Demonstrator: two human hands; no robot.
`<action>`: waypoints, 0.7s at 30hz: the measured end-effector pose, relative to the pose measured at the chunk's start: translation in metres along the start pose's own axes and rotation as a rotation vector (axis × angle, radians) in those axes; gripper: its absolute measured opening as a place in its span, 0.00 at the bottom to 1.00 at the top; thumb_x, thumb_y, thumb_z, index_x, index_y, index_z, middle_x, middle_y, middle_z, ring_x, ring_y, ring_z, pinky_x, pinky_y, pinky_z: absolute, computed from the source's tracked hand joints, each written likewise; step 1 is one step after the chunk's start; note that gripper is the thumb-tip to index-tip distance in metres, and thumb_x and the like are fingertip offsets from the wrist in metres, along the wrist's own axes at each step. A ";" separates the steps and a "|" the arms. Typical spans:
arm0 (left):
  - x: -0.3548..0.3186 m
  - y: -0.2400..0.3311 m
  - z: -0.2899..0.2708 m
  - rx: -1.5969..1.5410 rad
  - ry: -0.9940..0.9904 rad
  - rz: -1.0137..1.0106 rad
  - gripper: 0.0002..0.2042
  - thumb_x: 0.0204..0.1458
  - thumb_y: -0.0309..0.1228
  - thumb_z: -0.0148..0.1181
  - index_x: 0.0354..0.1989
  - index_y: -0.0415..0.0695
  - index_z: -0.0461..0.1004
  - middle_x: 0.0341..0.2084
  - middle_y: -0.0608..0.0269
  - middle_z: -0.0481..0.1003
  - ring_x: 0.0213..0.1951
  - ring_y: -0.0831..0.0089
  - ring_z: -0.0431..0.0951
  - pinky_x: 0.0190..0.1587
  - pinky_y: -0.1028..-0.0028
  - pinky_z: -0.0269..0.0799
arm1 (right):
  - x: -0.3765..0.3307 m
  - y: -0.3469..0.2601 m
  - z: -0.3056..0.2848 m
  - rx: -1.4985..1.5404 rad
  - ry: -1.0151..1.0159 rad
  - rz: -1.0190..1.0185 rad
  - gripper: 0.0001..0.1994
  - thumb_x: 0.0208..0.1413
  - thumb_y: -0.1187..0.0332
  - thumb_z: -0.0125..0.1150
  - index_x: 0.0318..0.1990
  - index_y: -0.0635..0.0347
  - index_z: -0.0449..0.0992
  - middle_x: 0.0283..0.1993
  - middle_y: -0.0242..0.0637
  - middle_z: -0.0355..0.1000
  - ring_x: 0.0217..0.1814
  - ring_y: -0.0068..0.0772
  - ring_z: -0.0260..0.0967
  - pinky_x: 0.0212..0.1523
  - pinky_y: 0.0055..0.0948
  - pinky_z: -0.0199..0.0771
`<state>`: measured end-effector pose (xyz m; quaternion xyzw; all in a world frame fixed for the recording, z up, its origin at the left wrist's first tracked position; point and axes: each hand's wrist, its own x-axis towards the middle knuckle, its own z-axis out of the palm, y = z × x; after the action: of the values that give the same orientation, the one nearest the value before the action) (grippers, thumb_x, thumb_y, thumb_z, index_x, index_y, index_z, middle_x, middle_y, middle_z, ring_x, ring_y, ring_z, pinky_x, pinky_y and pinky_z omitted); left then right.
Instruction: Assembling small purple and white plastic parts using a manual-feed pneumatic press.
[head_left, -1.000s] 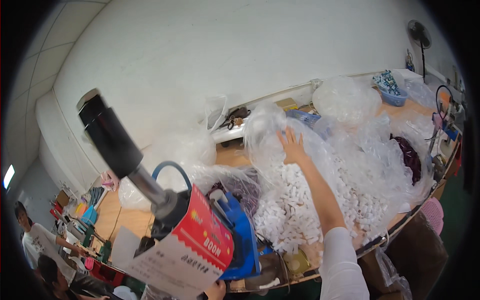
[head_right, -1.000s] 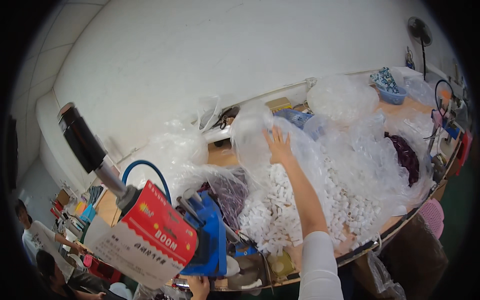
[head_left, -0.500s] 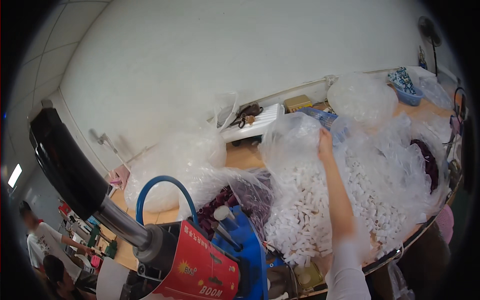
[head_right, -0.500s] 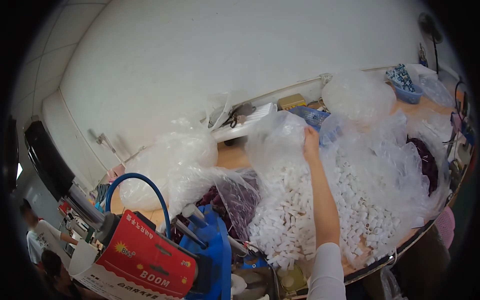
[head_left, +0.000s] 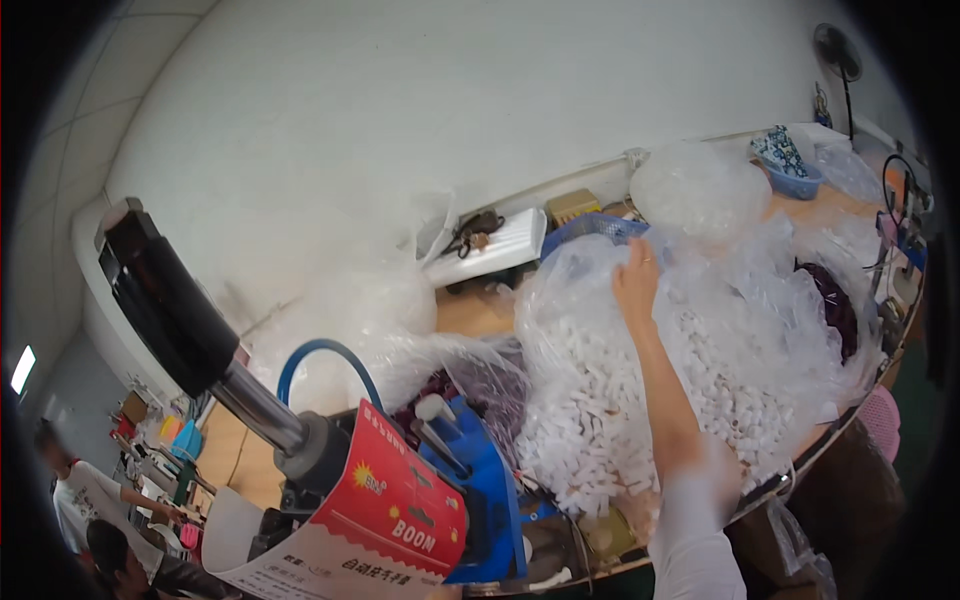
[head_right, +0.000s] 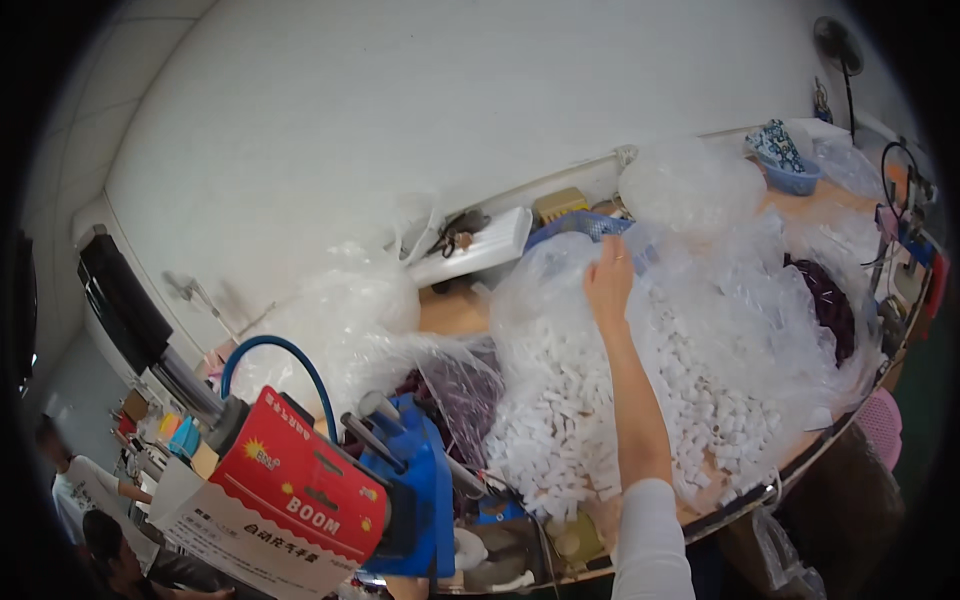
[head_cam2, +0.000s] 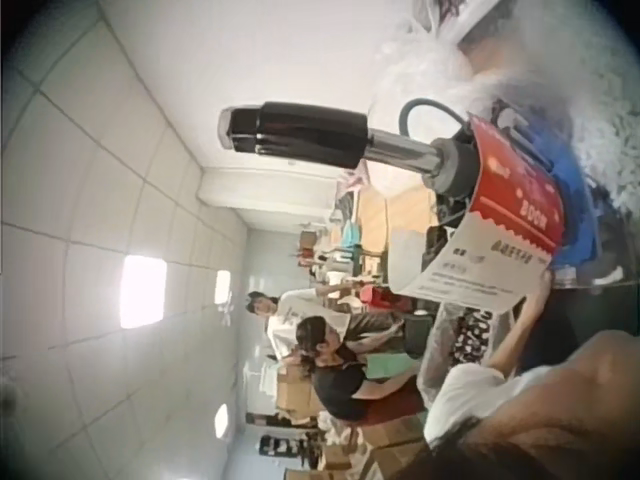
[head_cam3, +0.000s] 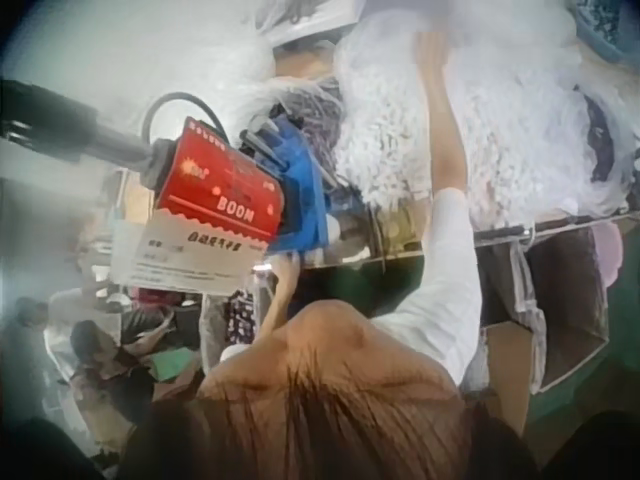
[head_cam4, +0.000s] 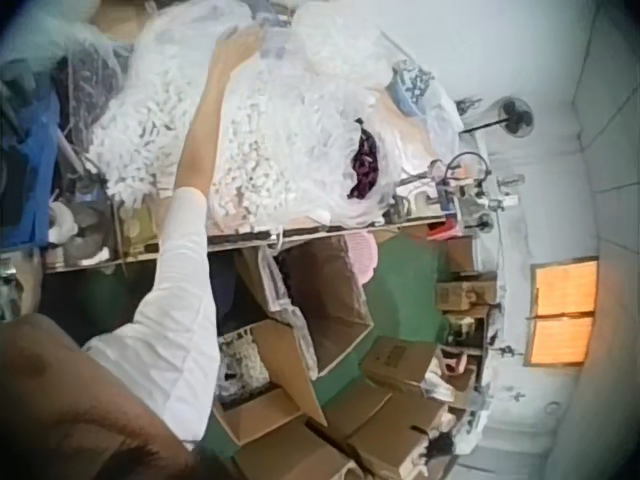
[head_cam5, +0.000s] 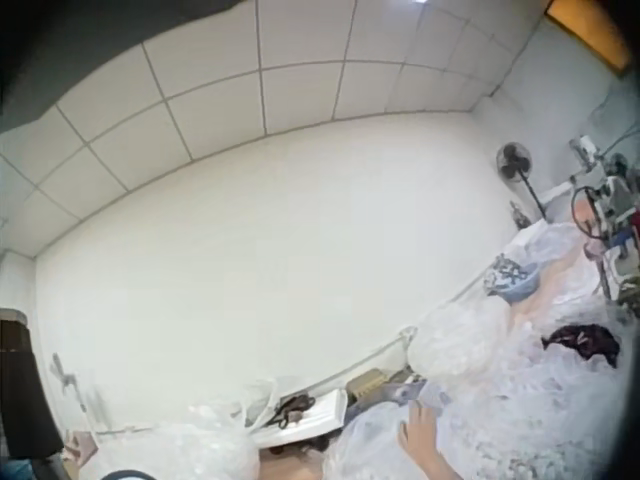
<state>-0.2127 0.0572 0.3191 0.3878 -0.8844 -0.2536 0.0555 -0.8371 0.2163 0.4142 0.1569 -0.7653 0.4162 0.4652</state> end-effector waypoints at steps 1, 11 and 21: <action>-0.006 0.003 -0.009 0.017 -0.055 -0.097 0.18 0.43 0.32 0.61 0.43 0.36 0.79 0.44 0.39 0.78 0.48 0.42 0.77 0.56 0.53 0.69 | -0.011 -0.030 0.005 0.082 -0.059 -0.124 0.38 0.46 0.64 0.72 0.66 0.59 0.62 0.66 0.54 0.62 0.66 0.57 0.63 0.62 0.57 0.63; 0.024 -0.113 0.050 0.080 0.411 0.472 0.15 0.43 0.33 0.62 0.38 0.40 0.82 0.38 0.45 0.81 0.43 0.45 0.79 0.51 0.51 0.71 | -0.067 0.025 0.057 0.402 -0.621 0.294 0.22 0.49 0.63 0.68 0.53 0.55 0.75 0.46 0.36 0.77 0.45 0.44 0.76 0.42 0.52 0.76; 0.019 -0.069 0.025 0.098 0.435 0.385 0.14 0.43 0.32 0.62 0.38 0.40 0.82 0.38 0.44 0.80 0.43 0.44 0.78 0.51 0.51 0.71 | 0.065 -0.065 -0.136 1.427 -1.159 0.247 0.17 0.53 0.64 0.64 0.46 0.67 0.77 0.37 0.38 0.74 0.41 0.30 0.74 0.38 0.30 0.76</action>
<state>-0.1871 0.0143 0.2618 0.2601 -0.9203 -0.1066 0.2720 -0.7504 0.2932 0.5307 0.5071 -0.4521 0.6919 -0.2444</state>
